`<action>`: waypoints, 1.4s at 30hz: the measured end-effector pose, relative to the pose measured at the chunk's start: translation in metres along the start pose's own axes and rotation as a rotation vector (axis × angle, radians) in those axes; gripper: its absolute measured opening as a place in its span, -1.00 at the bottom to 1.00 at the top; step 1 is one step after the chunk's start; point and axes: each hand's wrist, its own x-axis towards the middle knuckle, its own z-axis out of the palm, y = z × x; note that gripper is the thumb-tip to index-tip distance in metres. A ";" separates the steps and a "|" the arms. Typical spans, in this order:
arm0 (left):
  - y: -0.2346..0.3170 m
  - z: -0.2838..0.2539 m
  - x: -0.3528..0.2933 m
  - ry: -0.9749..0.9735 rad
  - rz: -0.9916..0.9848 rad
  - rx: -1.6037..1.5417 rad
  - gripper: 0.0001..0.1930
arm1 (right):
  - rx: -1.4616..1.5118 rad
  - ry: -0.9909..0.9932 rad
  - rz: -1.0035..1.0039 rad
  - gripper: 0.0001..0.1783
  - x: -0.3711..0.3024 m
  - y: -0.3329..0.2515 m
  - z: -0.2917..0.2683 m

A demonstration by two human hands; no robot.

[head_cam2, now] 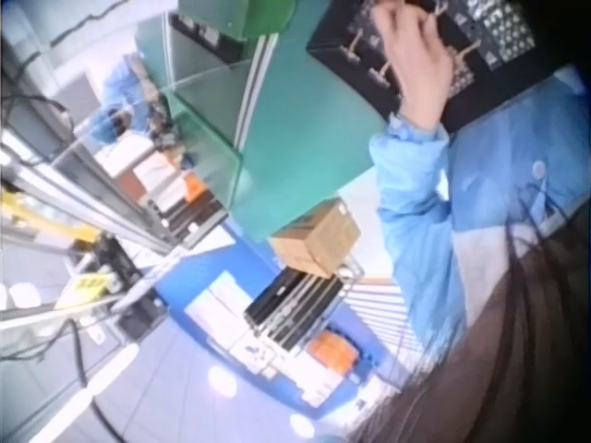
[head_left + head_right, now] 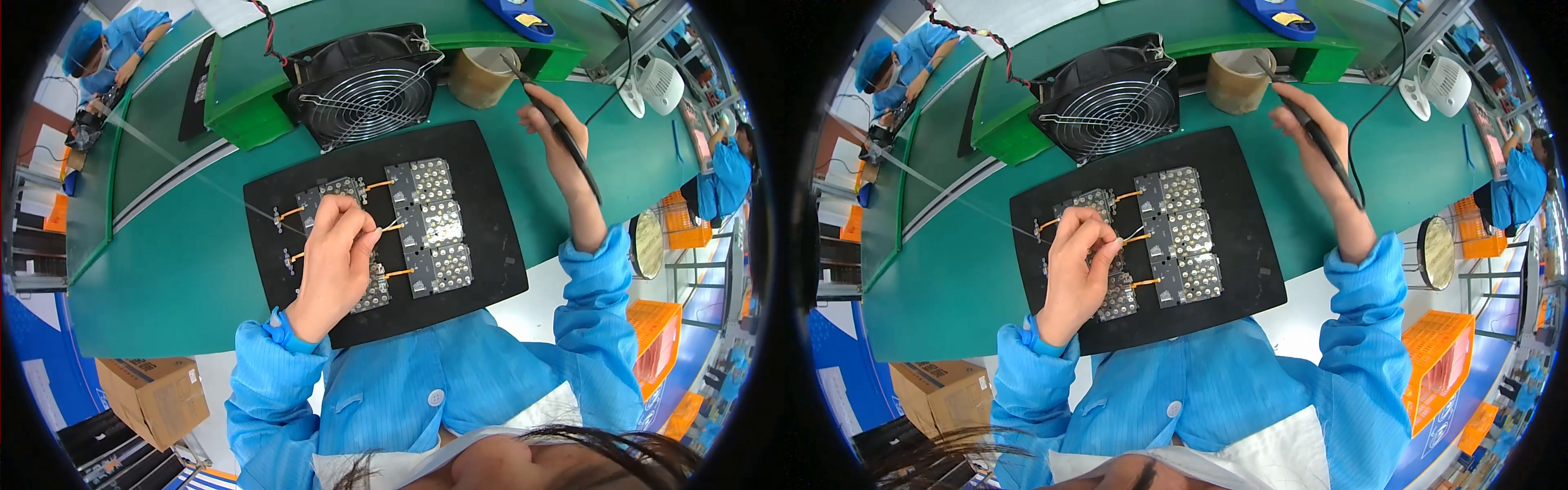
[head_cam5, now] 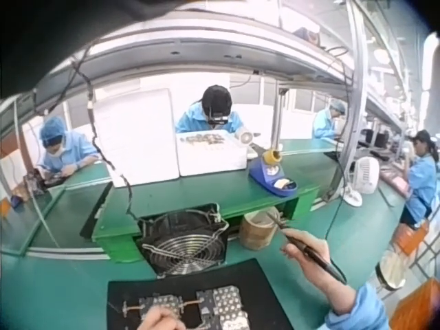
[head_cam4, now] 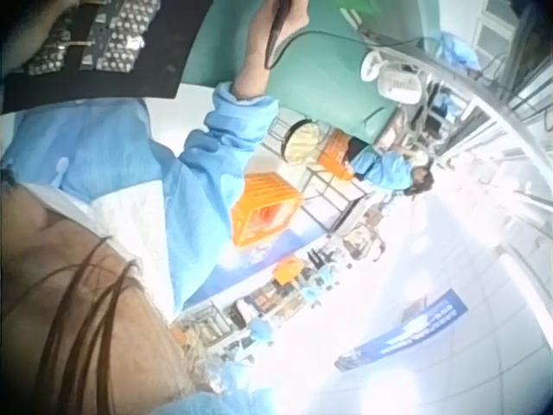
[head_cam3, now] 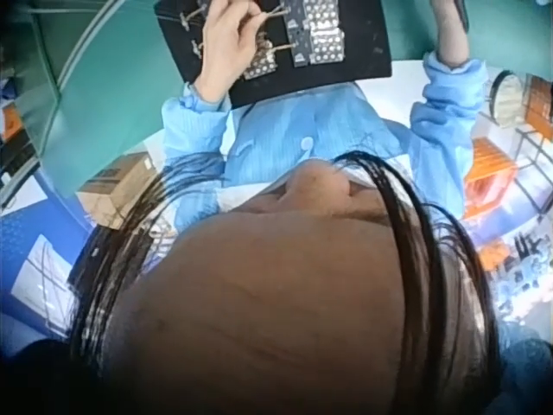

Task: The person places plates holding circuit boards onto the workstation, solders connections on the boards using a soldering iron and solder wire, and pushes the plates down the conveyor line.

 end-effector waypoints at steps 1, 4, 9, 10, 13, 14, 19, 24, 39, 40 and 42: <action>0.006 -0.004 0.000 0.003 -0.003 0.003 -0.90 | 0.004 -0.028 -0.035 -0.64 -0.007 -0.004 0.003; 0.024 -0.007 -0.003 -0.034 0.033 -0.026 -0.89 | 0.080 -0.175 -0.133 -0.63 -0.043 -0.039 0.024; 0.051 0.005 -0.012 -0.183 0.109 -0.084 -0.86 | 0.200 -0.491 -0.146 -0.42 -0.090 -0.099 0.056; 0.051 0.006 -0.015 -0.199 0.147 -0.067 -0.84 | 0.223 -0.506 -0.164 -0.41 -0.092 -0.100 0.058; 0.061 -0.010 -0.020 -0.249 0.257 0.168 -0.79 | 0.306 -0.554 -0.092 -0.40 -0.095 -0.101 0.058; 0.063 -0.018 -0.022 -0.287 0.332 0.389 -0.76 | 0.366 -0.580 -0.002 -0.40 -0.097 -0.101 0.056; 0.045 -0.030 -0.039 -0.349 0.340 0.455 -0.74 | 0.365 -0.664 0.026 -0.46 -0.108 -0.099 0.053; 0.019 -0.016 -0.064 -0.315 0.055 -0.078 -0.84 | 0.315 -0.668 0.050 -0.56 -0.126 -0.088 0.050; 0.029 -0.012 -0.070 0.052 -0.019 0.095 -0.84 | 0.013 -0.438 -0.228 -0.65 -0.128 -0.077 0.024; 0.030 -0.012 -0.070 0.052 -0.020 0.095 -0.84 | 0.006 -0.442 -0.230 -0.67 -0.128 -0.077 0.025; 0.030 -0.013 -0.070 0.043 -0.027 0.087 -0.85 | 0.006 -0.443 -0.223 -0.67 -0.129 -0.076 0.025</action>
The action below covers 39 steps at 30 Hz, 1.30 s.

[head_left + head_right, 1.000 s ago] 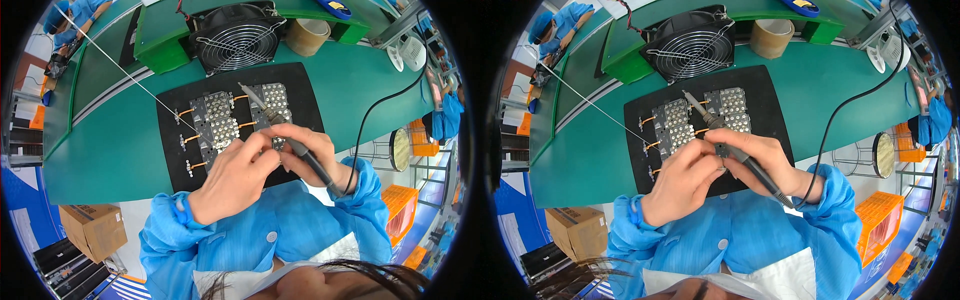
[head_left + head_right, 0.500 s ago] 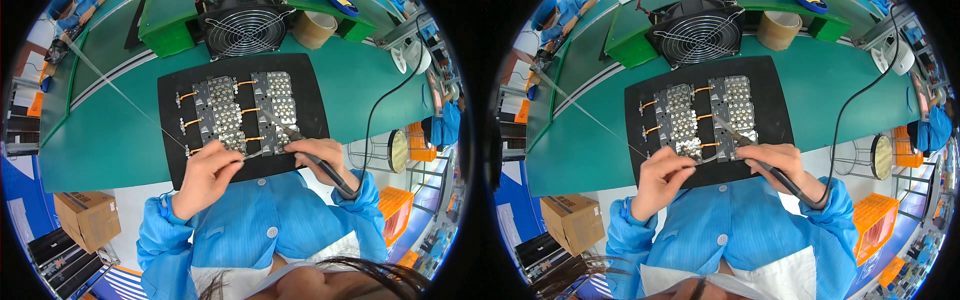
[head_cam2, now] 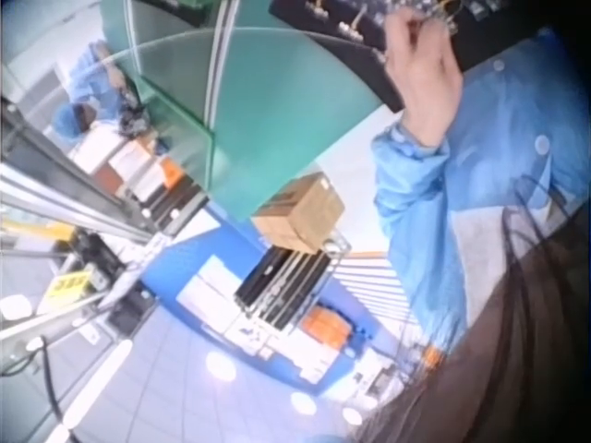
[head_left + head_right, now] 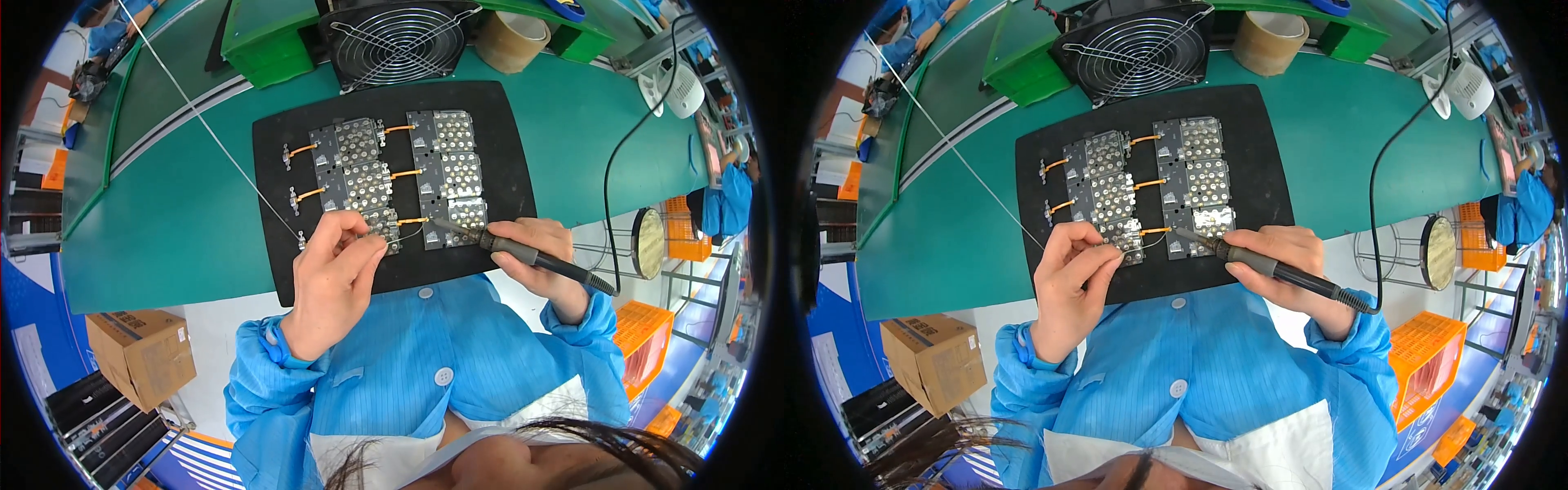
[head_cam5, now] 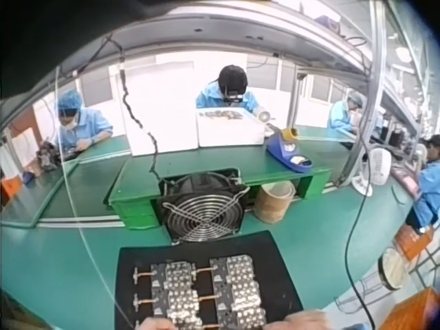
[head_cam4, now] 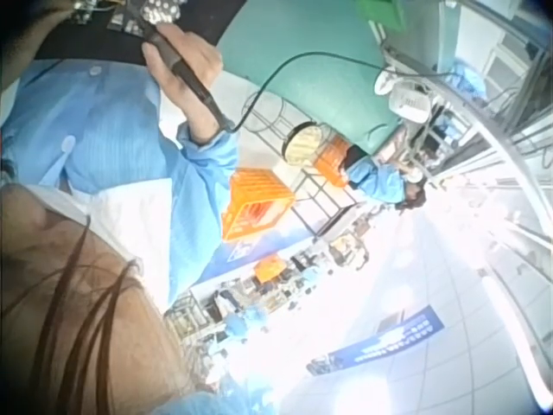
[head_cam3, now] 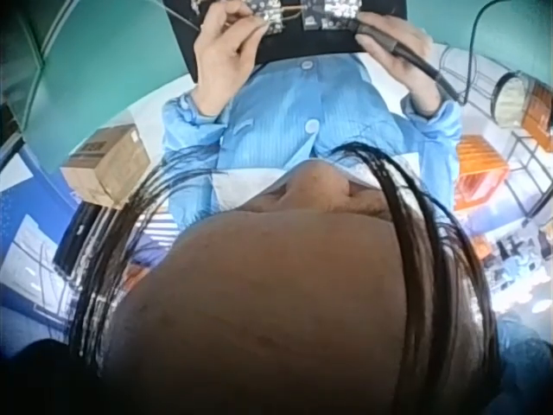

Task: The person places plates holding circuit boards onto the workstation, solders connections on the boards using a soldering iron and solder wire, and pushes the plates down the conveyor line.

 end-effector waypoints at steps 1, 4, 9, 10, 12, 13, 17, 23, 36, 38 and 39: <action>0.000 0.000 0.000 0.000 -0.001 -0.001 -0.85 | 0.001 0.000 0.006 -0.68 0.000 0.000 0.000; -0.001 0.000 0.001 0.004 0.016 0.002 -0.85 | 0.007 0.000 0.003 -0.68 0.001 0.001 0.000; -0.003 0.003 0.005 0.003 0.048 0.003 -0.85 | 0.011 0.004 -0.008 -0.69 0.000 0.002 0.002; -0.004 0.004 0.006 0.005 0.048 0.002 -0.85 | 0.014 0.007 -0.011 -0.69 0.000 0.002 0.002; -0.006 0.006 0.009 0.029 0.103 0.014 -0.85 | 0.015 0.011 -0.016 -0.69 0.001 0.003 0.003; -0.007 0.007 0.010 0.030 0.102 0.014 -0.85 | 0.016 0.016 -0.022 -0.69 0.001 0.003 0.004; -0.009 0.012 0.012 0.027 0.117 0.003 -0.85 | 0.011 0.005 -0.016 -0.70 0.002 0.002 0.004; -0.006 0.015 0.017 -0.045 0.110 0.030 -0.88 | 0.012 0.002 -0.013 -0.71 0.003 0.002 0.002; -0.015 0.035 0.029 -0.110 -0.008 -0.057 -0.84 | 0.004 0.020 -0.046 -0.66 0.002 0.006 0.003; -0.015 0.036 0.030 -0.124 -0.015 -0.033 -0.84 | 0.009 0.019 -0.050 -0.66 0.002 0.006 0.003; -0.015 0.036 0.031 -0.126 -0.014 -0.021 -0.85 | 0.012 0.012 -0.052 -0.66 0.003 0.006 0.003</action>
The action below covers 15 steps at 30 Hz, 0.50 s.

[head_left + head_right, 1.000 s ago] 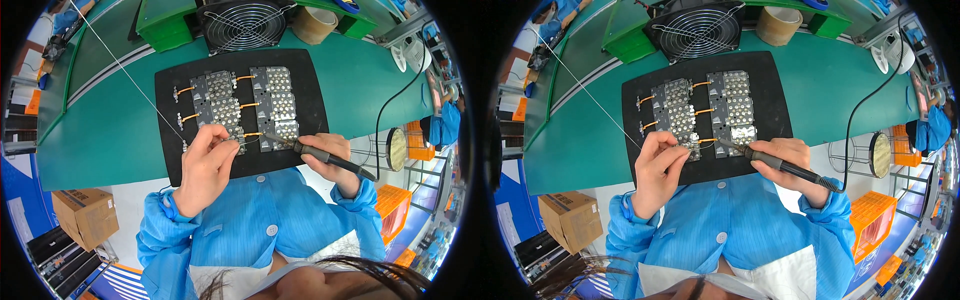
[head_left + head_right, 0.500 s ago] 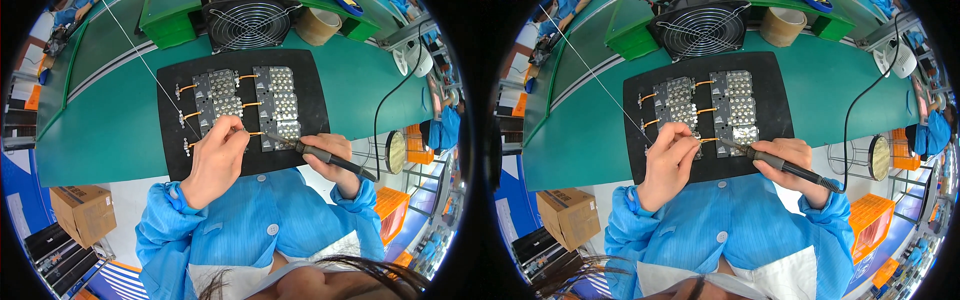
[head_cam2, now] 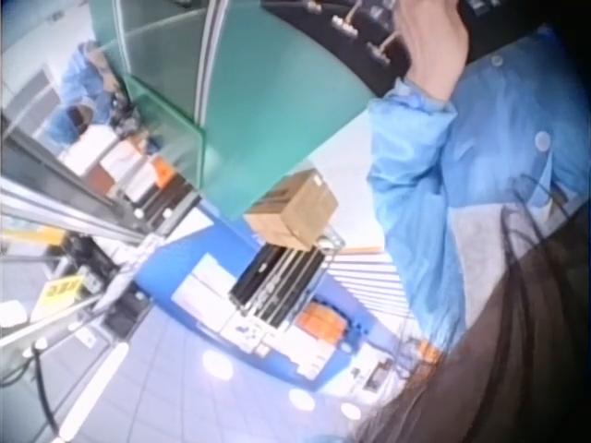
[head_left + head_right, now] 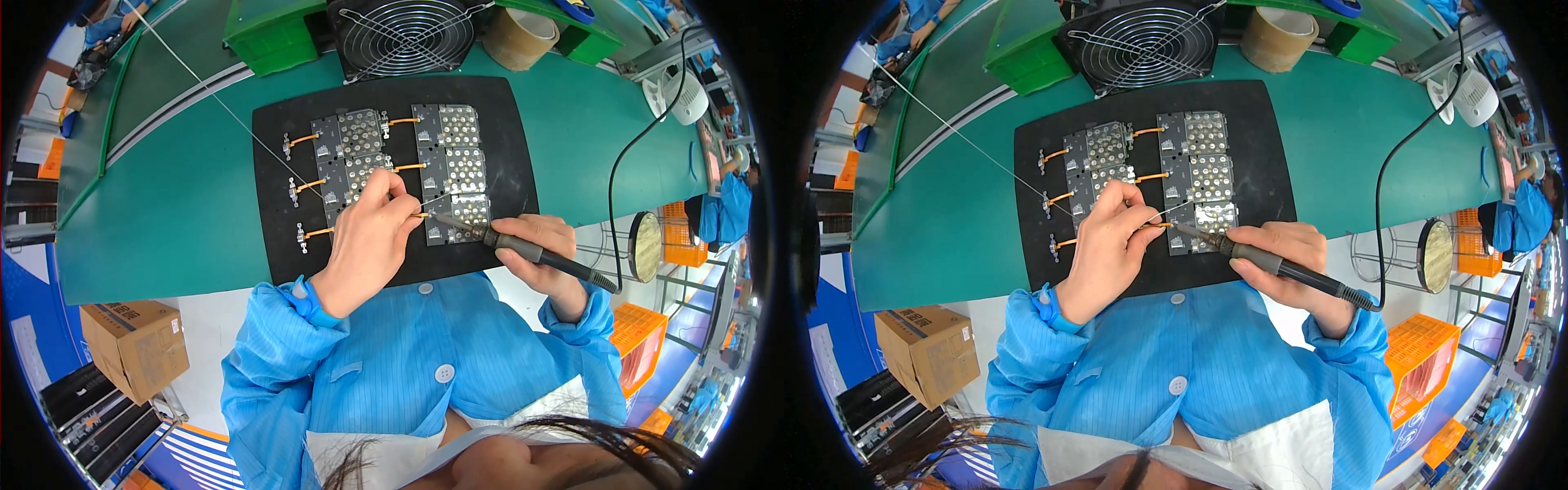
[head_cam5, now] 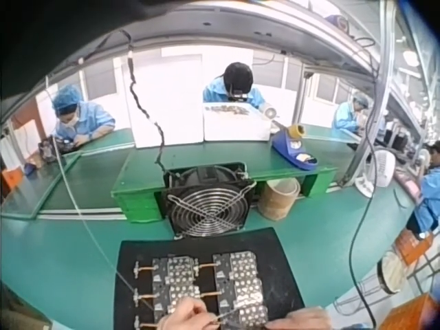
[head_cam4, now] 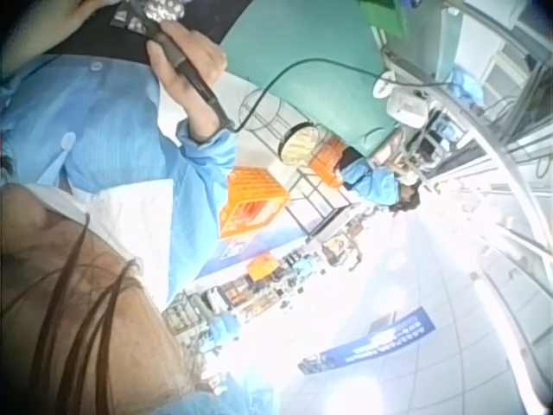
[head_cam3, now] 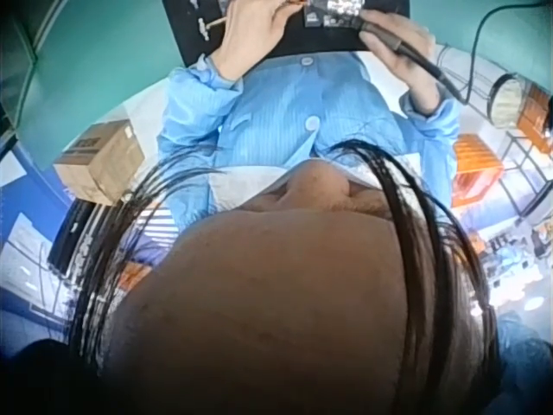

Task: The person places plates holding circuit boards onto the workstation, solders connections on the boards using a soldering iron and solder wire, and pushes the plates down the conveyor line.

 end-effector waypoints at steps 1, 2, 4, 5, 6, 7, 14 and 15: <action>0.000 0.000 0.000 -0.002 0.000 0.012 -0.86 | 0.003 -0.007 -0.002 -0.67 0.000 0.000 0.000; 0.000 0.000 0.001 -0.003 0.000 0.012 -0.86 | 0.003 -0.006 -0.001 -0.67 0.000 0.000 0.000; 0.000 0.001 0.002 0.009 -0.014 -0.001 -0.89 | 0.014 -0.002 -0.007 -0.67 0.000 0.001 0.000; 0.000 0.001 0.002 0.009 -0.015 -0.002 -0.89 | 0.014 -0.003 -0.006 -0.67 0.000 0.001 0.000; 0.000 0.002 0.002 0.015 -0.013 -0.013 -0.89 | 0.013 -0.006 -0.007 -0.67 0.001 0.001 -0.001; -0.001 0.002 0.002 0.022 -0.012 -0.024 -0.90 | 0.013 -0.009 -0.008 -0.67 0.001 0.001 -0.001; -0.002 0.003 0.001 0.032 0.009 -0.065 -0.90 | -0.001 -0.007 0.004 -0.65 0.001 0.003 -0.003; -0.002 0.003 0.001 0.035 0.018 -0.064 -0.90 | 0.000 -0.011 0.006 -0.65 0.001 0.003 -0.003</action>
